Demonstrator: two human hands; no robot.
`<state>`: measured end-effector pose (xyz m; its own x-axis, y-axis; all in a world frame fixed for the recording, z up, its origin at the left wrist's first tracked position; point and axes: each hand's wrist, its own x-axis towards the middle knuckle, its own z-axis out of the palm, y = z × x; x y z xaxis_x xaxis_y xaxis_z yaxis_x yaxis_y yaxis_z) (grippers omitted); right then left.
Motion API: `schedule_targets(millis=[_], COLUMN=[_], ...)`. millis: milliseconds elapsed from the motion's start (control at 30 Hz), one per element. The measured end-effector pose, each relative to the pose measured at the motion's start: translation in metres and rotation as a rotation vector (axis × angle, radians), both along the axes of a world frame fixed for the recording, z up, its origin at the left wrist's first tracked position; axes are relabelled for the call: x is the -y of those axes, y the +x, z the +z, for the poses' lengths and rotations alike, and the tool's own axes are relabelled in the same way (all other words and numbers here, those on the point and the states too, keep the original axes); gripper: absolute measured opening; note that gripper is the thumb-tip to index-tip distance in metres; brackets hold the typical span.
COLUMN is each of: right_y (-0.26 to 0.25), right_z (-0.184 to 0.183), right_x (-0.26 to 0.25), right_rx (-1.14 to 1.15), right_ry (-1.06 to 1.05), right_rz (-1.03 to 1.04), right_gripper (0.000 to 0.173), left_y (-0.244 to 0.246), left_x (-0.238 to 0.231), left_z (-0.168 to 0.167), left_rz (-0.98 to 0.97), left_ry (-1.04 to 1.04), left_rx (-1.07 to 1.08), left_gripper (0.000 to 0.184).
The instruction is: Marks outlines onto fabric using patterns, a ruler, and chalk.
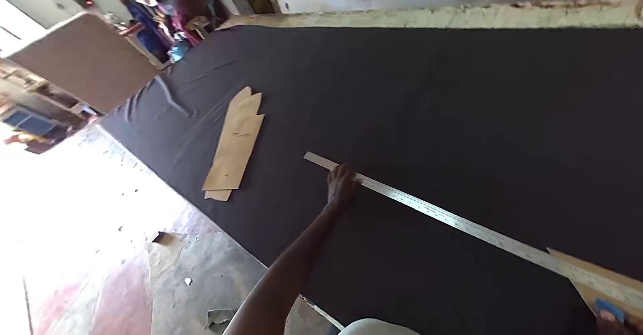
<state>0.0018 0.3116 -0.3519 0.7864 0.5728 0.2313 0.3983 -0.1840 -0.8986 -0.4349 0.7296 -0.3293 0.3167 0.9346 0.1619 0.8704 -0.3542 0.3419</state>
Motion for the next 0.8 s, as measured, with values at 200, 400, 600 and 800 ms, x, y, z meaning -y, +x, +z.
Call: schedule_targets(millis=[200,400,600,800], right_y=[0.001,0.023,0.043,0.077], right_z=[-0.009,0.004,0.002,0.015], right_x=[-0.015,-0.033,-0.029,-0.01], right_rx=[0.279,0.324,0.304,0.271], right_ry=[-0.164,-0.366,-0.349,-0.564], right_rz=[-0.136,-0.159,-0.262,-0.416], right_gripper=[0.039,0.031,0.029,0.034], left_y=[-0.031,-0.03,-0.036,-0.034], left_x=[0.023,0.012,0.005,0.007], left_z=[-0.005,-0.028,-0.045,-0.044], left_rz=[-0.065,-0.019,-0.017,-0.002], left_ry=[0.104,0.024,0.063,0.054], left_rx=[-0.143,-0.035,-0.085,-0.084], left_gripper=[0.054,0.067,0.069,0.071])
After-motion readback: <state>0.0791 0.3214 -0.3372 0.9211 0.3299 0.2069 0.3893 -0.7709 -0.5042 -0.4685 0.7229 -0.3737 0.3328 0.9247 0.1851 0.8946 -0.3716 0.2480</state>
